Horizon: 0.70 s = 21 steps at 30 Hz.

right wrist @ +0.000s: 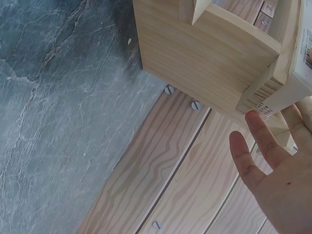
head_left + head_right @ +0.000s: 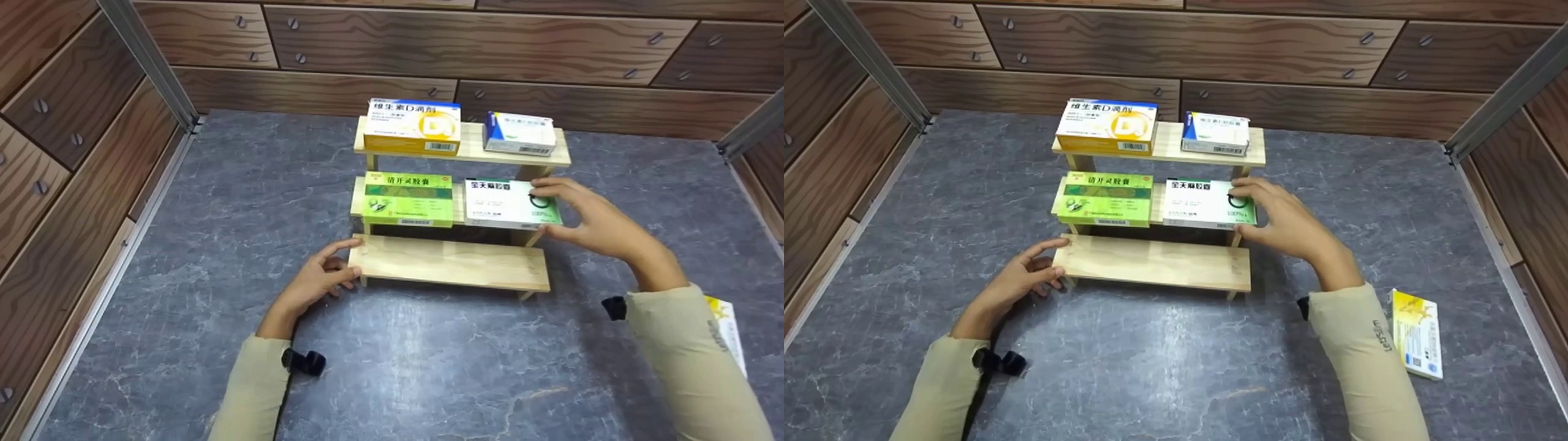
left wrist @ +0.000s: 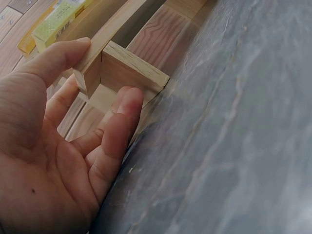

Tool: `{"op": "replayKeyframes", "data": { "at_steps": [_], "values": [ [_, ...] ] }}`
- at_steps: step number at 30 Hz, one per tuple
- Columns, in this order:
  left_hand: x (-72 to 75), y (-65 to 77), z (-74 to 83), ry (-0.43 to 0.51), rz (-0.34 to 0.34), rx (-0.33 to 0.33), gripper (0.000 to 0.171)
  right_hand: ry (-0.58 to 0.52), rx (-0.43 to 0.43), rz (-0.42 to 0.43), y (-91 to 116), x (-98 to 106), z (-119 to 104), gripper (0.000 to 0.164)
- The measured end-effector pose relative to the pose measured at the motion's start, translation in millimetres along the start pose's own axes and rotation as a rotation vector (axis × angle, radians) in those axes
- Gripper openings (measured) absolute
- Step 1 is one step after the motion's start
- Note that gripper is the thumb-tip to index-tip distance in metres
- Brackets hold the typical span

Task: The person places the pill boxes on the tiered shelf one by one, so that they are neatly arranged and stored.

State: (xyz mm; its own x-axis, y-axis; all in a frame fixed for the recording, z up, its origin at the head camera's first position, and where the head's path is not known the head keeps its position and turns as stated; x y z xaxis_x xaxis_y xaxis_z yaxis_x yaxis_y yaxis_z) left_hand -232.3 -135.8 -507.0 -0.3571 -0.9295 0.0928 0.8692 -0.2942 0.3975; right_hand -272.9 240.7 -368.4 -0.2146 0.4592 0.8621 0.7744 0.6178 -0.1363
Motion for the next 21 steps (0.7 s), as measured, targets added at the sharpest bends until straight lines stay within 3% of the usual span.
{"op": "replayKeyframes", "data": {
  "at_steps": [14,21],
  "values": [
    [0.0,-0.9,-2.1,-0.016,0.007,-0.004,0.057,-0.017,-0.035,-0.012,3.6,-0.9,0.4,0.054],
    [-0.3,-0.1,0.1,-0.015,0.015,-0.012,0.057,-0.015,-0.012,0.050,10.3,12.1,-3.9,0.057]
  ]
}}
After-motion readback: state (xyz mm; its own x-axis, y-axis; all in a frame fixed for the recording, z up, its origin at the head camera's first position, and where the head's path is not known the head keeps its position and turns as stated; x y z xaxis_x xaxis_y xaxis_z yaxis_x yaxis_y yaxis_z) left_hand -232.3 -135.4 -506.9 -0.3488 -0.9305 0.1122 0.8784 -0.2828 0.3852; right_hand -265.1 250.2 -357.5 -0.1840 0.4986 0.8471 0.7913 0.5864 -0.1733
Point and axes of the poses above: each hand's wrist, its own y-axis away from the middle knuckle, its own x-axis out of the back of the hand, z = x × y, the point moved 7 cm from there along -y, towards the middle knuckle, and after that the axes turned 10 degrees about x, right-handed, at the moved point
